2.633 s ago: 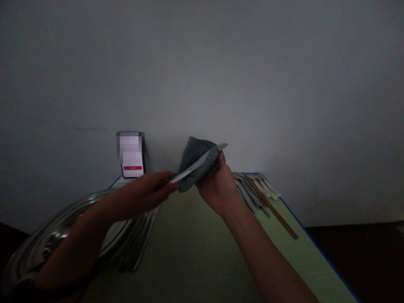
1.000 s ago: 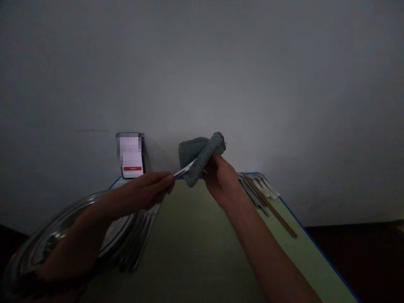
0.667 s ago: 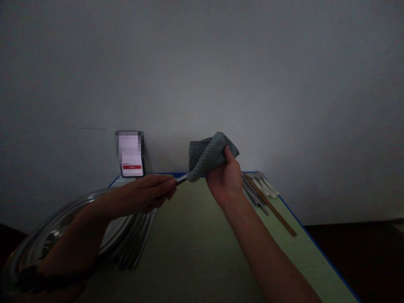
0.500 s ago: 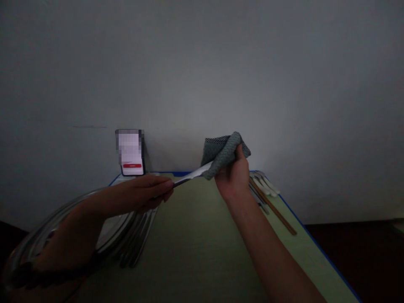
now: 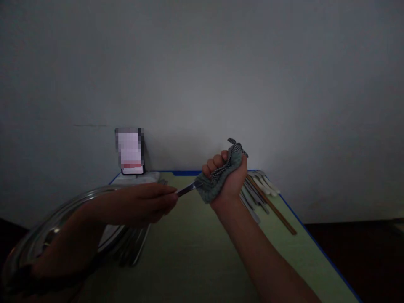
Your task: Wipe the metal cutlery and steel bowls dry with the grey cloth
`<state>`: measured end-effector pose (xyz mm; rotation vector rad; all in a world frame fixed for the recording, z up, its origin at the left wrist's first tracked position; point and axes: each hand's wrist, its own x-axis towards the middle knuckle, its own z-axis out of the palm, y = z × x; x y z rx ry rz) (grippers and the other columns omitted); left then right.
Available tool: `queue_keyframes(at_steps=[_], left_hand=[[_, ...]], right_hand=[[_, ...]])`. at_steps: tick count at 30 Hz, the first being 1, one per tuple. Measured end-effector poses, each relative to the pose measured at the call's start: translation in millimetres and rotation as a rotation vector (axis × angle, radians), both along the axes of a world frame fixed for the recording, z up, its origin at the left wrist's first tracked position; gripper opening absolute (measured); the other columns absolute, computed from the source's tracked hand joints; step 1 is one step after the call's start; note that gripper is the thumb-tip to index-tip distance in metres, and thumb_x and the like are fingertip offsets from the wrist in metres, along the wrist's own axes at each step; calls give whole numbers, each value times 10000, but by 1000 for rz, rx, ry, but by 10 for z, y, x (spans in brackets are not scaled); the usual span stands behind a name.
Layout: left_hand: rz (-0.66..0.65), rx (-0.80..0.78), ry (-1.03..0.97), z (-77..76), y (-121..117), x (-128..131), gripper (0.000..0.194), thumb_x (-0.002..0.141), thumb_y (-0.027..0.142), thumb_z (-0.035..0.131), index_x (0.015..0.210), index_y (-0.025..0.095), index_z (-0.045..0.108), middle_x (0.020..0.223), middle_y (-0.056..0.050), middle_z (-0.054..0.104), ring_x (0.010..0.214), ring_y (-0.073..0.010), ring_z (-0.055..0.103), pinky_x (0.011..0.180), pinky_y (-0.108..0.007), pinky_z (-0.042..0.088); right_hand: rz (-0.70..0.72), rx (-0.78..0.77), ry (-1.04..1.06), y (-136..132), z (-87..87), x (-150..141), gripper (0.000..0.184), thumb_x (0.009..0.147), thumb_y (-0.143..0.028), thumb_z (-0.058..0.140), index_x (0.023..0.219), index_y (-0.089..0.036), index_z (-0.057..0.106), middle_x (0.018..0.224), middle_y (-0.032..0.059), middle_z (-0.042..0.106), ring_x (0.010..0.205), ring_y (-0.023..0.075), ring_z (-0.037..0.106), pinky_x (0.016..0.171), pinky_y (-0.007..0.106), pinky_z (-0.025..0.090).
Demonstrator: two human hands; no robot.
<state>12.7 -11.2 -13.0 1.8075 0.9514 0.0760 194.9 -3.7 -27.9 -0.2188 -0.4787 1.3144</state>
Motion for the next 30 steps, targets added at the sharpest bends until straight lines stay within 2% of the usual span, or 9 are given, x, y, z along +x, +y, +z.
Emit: queue_keyframes(at_steps=[5, 9, 12, 15, 18, 23, 27, 30], left_hand=[[-6, 45, 13, 74, -47, 21, 375, 847, 527, 410, 733, 180, 494, 564, 54, 409, 435, -59, 359, 374, -165, 295], [-61, 50, -59, 131, -47, -59, 391, 883, 496, 369, 851, 165, 575, 587, 35, 494, 456, -66, 450, 415, -167, 395], [-102, 75, -79, 175, -26, -200, 283, 874, 400, 460, 907, 167, 619, 735, -11, 618, 567, -96, 566, 473, -177, 476], [-125, 81, -126, 196, -17, -293, 211, 841, 288, 543, 1012, 196, 625, 924, -35, 669, 686, -118, 622, 539, -188, 514], [-135, -25, -155, 188, -29, -309, 222, 814, 242, 583, 1026, 195, 629, 977, -57, 688, 697, -132, 646, 574, -212, 524], [-64, -287, -205, 196, -50, -334, 381, 701, 278, 713, 1050, 213, 574, 838, -61, 721, 483, -120, 610, 434, -210, 481], [-45, -338, -257, 231, -60, -347, 451, 660, 282, 751, 1044, 225, 522, 803, -60, 725, 504, -142, 629, 431, -213, 487], [-78, -297, -262, 216, -61, -318, 312, 714, 226, 704, 991, 207, 559, 809, -45, 721, 522, -117, 629, 484, -210, 506]], right_hand=[[29, 101, -48, -119, 103, 28, 438, 841, -481, 250, 501, -208, 291, 429, -89, 144, 354, 65, 137, 325, 189, 205], [11, 206, -107, -178, 205, 136, 452, 841, -516, 254, 515, -206, 298, 443, -91, 137, 356, 60, 126, 326, 187, 210], [-15, 237, -105, -188, 252, 217, 453, 842, -519, 242, 523, -203, 297, 443, -92, 142, 354, 57, 121, 322, 183, 202], [-33, 193, -62, -162, 253, 268, 456, 854, -498, 176, 524, -204, 286, 441, -90, 139, 355, 57, 117, 319, 181, 187], [-29, 152, -34, -123, 220, 269, 459, 870, -467, 145, 526, -204, 298, 441, -87, 143, 357, 57, 119, 316, 175, 178], [9, 144, -42, -79, 164, 207, 414, 871, -439, 318, 534, -198, 328, 442, -96, 159, 347, 46, 132, 314, 152, 193], [61, 94, 6, -45, 134, 189, 406, 870, -430, 331, 538, -196, 327, 439, -101, 168, 344, 41, 144, 311, 143, 196], [53, 80, 5, -28, 118, 200, 407, 867, -448, 327, 546, -198, 331, 438, -101, 172, 343, 43, 142, 307, 150, 194]])
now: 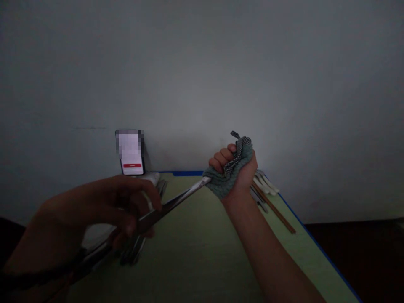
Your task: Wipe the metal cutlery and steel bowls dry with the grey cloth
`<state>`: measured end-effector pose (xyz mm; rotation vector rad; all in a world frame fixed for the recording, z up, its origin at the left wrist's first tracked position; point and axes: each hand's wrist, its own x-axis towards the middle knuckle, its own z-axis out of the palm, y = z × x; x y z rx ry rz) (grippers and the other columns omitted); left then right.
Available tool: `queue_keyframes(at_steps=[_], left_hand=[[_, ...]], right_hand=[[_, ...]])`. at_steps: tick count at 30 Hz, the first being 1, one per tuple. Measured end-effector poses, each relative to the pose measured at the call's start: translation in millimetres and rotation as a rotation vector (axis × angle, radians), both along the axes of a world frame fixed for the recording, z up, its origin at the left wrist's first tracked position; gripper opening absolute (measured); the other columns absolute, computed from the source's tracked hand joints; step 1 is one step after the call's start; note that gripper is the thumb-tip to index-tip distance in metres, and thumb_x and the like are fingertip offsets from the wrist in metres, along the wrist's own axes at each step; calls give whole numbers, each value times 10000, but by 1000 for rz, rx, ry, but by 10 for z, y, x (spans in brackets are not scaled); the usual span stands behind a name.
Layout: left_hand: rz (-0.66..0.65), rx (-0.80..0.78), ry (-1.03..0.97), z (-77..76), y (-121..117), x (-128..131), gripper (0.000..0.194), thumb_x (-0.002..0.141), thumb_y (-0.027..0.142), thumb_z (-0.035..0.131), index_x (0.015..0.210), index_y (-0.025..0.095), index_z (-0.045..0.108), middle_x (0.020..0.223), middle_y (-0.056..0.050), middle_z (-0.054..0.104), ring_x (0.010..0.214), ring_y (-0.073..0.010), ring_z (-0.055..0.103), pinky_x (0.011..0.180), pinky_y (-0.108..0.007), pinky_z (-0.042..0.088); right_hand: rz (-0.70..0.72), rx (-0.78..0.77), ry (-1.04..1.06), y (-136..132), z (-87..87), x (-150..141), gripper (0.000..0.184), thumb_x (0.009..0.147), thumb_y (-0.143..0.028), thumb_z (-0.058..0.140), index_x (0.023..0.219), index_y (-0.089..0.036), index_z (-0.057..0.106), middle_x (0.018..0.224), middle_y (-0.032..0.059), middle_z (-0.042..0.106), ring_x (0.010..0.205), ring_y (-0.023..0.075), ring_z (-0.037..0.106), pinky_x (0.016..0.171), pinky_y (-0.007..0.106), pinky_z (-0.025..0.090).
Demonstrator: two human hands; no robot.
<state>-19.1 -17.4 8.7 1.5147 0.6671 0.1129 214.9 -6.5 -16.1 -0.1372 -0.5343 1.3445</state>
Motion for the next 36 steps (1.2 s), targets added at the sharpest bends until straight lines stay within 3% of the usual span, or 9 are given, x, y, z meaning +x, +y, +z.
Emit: queue_keyframes(at_steps=[6, 10, 14, 17, 22, 27, 32, 36], left_hand=[[-79, 221, 111, -85, 38, 56, 163, 844, 240, 540, 987, 193, 603, 938, -64, 690, 639, -125, 655, 562, -222, 501], [-28, 350, 165, -66, 44, 79, 125, 863, 275, 497, 963, 203, 517, 900, -36, 685, 646, -120, 634, 568, -220, 461], [13, 465, 284, -16, -12, 146, 166, 847, 316, 496, 966, 200, 500, 845, -22, 686, 675, -138, 611, 599, -240, 445], [-41, 604, 393, 4, -66, 222, 230, 862, 359, 443, 814, 181, 581, 717, -3, 636, 633, -131, 565, 573, -226, 412], [-30, 676, 403, 12, -95, 283, 357, 892, 416, 356, 675, 180, 513, 584, 27, 487, 529, -104, 456, 513, -214, 360], [60, 816, 378, -21, -38, 290, 336, 885, 434, 365, 739, 174, 521, 671, 1, 532, 600, -120, 475, 541, -220, 360], [224, 987, 342, -114, 18, 288, 259, 829, 381, 491, 1007, 192, 497, 798, -11, 594, 661, -134, 509, 578, -235, 365], [220, 998, 309, -83, 4, 259, 284, 811, 356, 531, 1054, 209, 519, 842, -7, 617, 707, -137, 554, 635, -240, 397]], right_hand=[[-86, 18, -103, -7, 7, 20, 415, 857, -483, 309, 552, -204, 340, 441, -97, 159, 345, 48, 141, 315, 164, 180], [-107, -35, -92, -54, 66, 12, 432, 856, -476, 202, 544, -205, 326, 433, -94, 148, 338, 52, 141, 322, 176, 170], [-126, -34, -91, -161, 142, -27, 471, 847, -484, 114, 532, -205, 326, 426, -86, 148, 334, 60, 151, 319, 190, 171], [-132, 14, -110, -195, 132, -52, 470, 843, -517, 184, 518, -203, 311, 433, -86, 162, 340, 56, 162, 325, 189, 186], [-91, -34, -75, -92, 20, -40, 441, 830, -491, 299, 501, -201, 259, 439, -83, 185, 357, 53, 186, 339, 184, 216], [-93, -95, -33, -34, 12, -32, 388, 805, -459, 331, 520, -201, 276, 446, -81, 232, 373, 54, 239, 367, 183, 254], [-216, -112, -50, -55, 103, 7, 320, 790, -375, 344, 524, -199, 316, 432, -76, 269, 363, 56, 248, 364, 187, 241], [-267, -110, -22, -79, 161, 76, 350, 825, -360, 298, 516, -197, 316, 426, -65, 286, 362, 60, 256, 360, 191, 247]])
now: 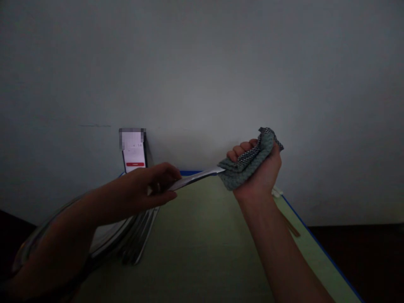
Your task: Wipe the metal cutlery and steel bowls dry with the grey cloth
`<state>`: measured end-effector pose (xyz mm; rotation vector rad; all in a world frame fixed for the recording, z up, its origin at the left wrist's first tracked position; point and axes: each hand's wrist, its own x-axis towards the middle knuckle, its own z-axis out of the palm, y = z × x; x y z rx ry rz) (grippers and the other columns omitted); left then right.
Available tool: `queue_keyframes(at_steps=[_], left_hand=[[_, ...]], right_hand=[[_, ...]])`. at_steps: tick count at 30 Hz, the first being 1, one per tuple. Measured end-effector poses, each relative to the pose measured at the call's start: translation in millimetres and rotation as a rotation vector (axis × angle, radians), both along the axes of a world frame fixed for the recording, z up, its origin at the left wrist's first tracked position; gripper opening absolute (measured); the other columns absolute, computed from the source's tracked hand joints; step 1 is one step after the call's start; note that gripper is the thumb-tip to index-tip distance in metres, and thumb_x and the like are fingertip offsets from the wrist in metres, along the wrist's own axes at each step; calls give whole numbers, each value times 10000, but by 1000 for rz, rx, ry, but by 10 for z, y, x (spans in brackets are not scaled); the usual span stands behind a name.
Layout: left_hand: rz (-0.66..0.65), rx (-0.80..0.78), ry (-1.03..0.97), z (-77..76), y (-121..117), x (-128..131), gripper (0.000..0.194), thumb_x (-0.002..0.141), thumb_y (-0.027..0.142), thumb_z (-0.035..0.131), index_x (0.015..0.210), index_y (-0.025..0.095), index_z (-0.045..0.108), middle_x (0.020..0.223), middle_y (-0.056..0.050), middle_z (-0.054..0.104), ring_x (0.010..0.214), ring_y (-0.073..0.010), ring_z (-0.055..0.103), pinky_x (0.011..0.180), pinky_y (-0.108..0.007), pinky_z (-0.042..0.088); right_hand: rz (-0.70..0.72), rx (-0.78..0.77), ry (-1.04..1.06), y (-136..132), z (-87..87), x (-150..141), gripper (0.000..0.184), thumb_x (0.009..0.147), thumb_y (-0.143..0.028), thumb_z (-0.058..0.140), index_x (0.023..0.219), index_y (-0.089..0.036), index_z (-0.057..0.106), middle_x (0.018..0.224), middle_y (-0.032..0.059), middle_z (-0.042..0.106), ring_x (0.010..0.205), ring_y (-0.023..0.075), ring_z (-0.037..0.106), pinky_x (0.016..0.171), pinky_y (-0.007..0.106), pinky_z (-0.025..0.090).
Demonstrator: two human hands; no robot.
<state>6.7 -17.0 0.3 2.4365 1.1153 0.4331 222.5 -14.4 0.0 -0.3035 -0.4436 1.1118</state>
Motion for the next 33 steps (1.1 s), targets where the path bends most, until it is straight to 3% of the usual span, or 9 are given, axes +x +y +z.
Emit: queue_keyframes(at_steps=[4, 9, 16, 20, 28, 33], left_hand=[[-37, -41, 18, 26, -2, -16, 277, 819, 352, 538, 1061, 217, 544, 868, -1, 631, 747, -137, 576, 668, -235, 412], [-58, 19, 64, -73, 5, 102, 222, 877, 356, 434, 1001, 199, 528, 816, -10, 596, 684, -139, 535, 603, -247, 375], [-26, 98, -19, -128, 34, 209, 284, 915, 436, 335, 937, 186, 467, 641, 40, 485, 543, -107, 438, 519, -238, 298], [-38, 105, 7, -127, 54, 194, 327, 931, 426, 289, 892, 183, 504, 660, 26, 503, 569, -111, 465, 539, -242, 307], [-38, 44, 1, -119, 56, 209, 384, 943, 391, 238, 753, 178, 496, 606, 33, 476, 537, -106, 445, 530, -236, 318], [-61, 31, 26, -207, 57, 311, 375, 932, 424, 254, 742, 186, 474, 615, 33, 483, 548, -113, 455, 521, -240, 311]], right_hand=[[19, -21, 43, 8, -5, 26, 381, 832, -389, 269, 503, -199, 308, 420, -63, 269, 358, 61, 241, 346, 194, 244], [31, -29, 10, 29, -40, -49, 391, 816, -421, 277, 500, -198, 333, 416, -71, 272, 337, 54, 245, 336, 187, 238], [-9, -96, -80, 75, -82, -175, 283, 844, -372, 445, 628, -200, 501, 525, -43, 536, 466, 102, 531, 477, 249, 478], [40, -62, -71, 124, -143, -226, 157, 826, -338, 514, 777, -202, 576, 673, -25, 636, 627, 114, 614, 623, 270, 533], [149, -25, -59, 77, -148, -310, 126, 821, -295, 525, 786, -202, 604, 700, -32, 654, 660, 95, 620, 671, 244, 519], [166, -51, -2, 35, -168, -300, 234, 786, -390, 543, 657, -195, 564, 543, -55, 570, 481, 77, 536, 526, 217, 480]])
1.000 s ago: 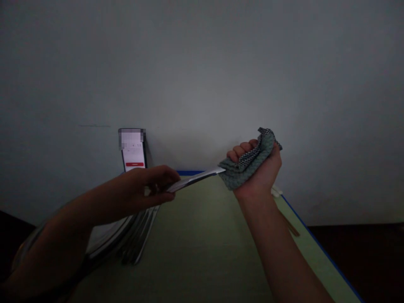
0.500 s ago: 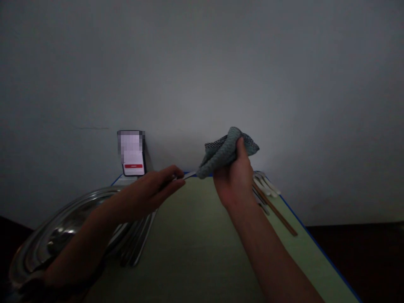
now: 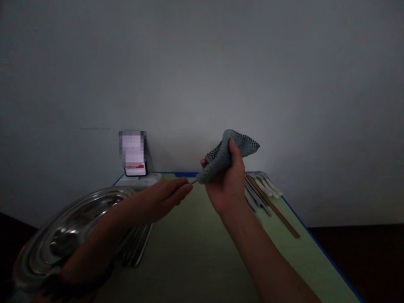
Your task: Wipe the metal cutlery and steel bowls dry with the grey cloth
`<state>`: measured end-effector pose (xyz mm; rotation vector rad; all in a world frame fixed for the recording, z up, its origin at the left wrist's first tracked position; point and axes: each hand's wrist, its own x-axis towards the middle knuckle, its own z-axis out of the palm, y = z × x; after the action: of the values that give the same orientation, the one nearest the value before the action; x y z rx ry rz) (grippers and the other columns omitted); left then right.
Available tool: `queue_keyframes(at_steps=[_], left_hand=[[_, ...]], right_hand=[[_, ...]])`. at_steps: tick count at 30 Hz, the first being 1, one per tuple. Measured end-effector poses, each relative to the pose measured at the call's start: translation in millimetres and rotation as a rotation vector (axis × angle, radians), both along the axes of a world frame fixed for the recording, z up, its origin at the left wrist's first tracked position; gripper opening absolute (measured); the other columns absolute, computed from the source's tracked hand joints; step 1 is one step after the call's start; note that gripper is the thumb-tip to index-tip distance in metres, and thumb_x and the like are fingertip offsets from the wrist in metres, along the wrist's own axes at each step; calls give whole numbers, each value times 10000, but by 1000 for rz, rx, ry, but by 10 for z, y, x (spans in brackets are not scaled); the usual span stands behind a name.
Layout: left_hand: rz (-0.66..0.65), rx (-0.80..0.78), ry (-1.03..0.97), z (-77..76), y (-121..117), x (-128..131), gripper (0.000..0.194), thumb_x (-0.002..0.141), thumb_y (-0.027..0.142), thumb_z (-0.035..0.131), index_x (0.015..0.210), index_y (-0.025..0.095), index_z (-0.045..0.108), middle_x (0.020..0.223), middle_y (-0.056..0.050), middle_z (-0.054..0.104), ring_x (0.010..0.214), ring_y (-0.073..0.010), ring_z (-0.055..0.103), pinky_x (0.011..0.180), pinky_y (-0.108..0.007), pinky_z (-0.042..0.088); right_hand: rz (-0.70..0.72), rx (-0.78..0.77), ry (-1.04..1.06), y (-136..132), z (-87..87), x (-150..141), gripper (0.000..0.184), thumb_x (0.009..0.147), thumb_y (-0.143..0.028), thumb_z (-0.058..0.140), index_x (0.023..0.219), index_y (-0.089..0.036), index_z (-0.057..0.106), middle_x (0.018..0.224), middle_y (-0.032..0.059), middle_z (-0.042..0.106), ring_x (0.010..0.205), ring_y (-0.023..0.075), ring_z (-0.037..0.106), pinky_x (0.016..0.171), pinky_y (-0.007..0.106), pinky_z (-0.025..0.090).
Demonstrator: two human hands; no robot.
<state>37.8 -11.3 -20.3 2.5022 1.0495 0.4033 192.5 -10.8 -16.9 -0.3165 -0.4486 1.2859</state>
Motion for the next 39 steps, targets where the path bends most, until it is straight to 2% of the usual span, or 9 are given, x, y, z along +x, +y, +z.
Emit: queue_keyframes(at_steps=[3, 8, 13, 21, 25, 28, 31, 35, 39], left_hand=[[-22, -28, 60, -21, 13, -6, 372, 925, 424, 275, 734, 185, 486, 631, 25, 509, 565, -116, 475, 522, -240, 307], [11, 21, 89, 5, 37, -89, 380, 919, 431, 283, 725, 181, 493, 618, 19, 504, 547, -119, 467, 511, -247, 287], [17, 78, 66, -10, 32, -59, 369, 922, 418, 290, 732, 182, 501, 612, 19, 505, 548, -123, 475, 512, -244, 279], [199, 149, -66, 39, 89, -82, 329, 915, 397, 329, 732, 172, 484, 560, 42, 444, 502, -108, 441, 491, -230, 268], [170, 153, -19, 67, 75, -85, 327, 911, 404, 337, 741, 174, 496, 570, 37, 461, 512, -111, 446, 490, -228, 271], [125, 104, 35, 83, 52, -100, 334, 914, 407, 327, 763, 178, 516, 589, 27, 487, 533, -119, 459, 500, -230, 289], [80, 49, 57, 87, 48, -124, 341, 917, 412, 314, 782, 182, 526, 615, 20, 514, 557, -125, 479, 516, -231, 313], [93, 13, 57, 92, 60, -152, 350, 917, 423, 304, 783, 183, 521, 613, 20, 517, 570, -132, 494, 530, -235, 326], [122, 24, 67, 113, 75, -174, 357, 915, 428, 296, 809, 182, 532, 653, 8, 539, 607, -142, 509, 546, -240, 332]], right_hand=[[26, -47, -12, 10, -9, 12, 294, 806, -409, 502, 612, -192, 544, 508, -45, 548, 466, 90, 525, 516, 236, 485], [99, -91, 40, 48, -40, 12, 280, 870, -373, 431, 737, -214, 620, 666, -10, 666, 620, 131, 621, 689, 335, 537], [62, -121, 119, 109, -73, 56, 239, 855, -347, 462, 787, -211, 647, 726, 3, 692, 690, 133, 643, 721, 308, 536], [145, -145, -170, 129, -105, -103, 182, 831, -158, 480, 809, -146, 661, 774, 19, 704, 746, 121, 647, 870, 297, 495], [3, -151, -68, 191, -145, -75, 176, 851, -200, 479, 850, -175, 653, 815, -4, 705, 818, 102, 641, 901, 267, 475], [-41, -219, 31, 243, -133, 30, 291, 900, -278, 377, 810, -195, 640, 743, -6, 696, 818, 116, 644, 873, 291, 491], [92, -182, 77, 250, -100, 109, 396, 912, -353, 288, 774, -196, 623, 675, 12, 679, 772, 160, 648, 837, 365, 507], [267, -74, 29, 226, -108, 91, 380, 905, -275, 247, 786, -200, 599, 690, 13, 678, 729, 151, 641, 774, 324, 521], [299, -66, -48, 296, -263, 26, 309, 881, -256, 302, 774, -200, 586, 718, 22, 687, 743, 155, 644, 752, 304, 521]])
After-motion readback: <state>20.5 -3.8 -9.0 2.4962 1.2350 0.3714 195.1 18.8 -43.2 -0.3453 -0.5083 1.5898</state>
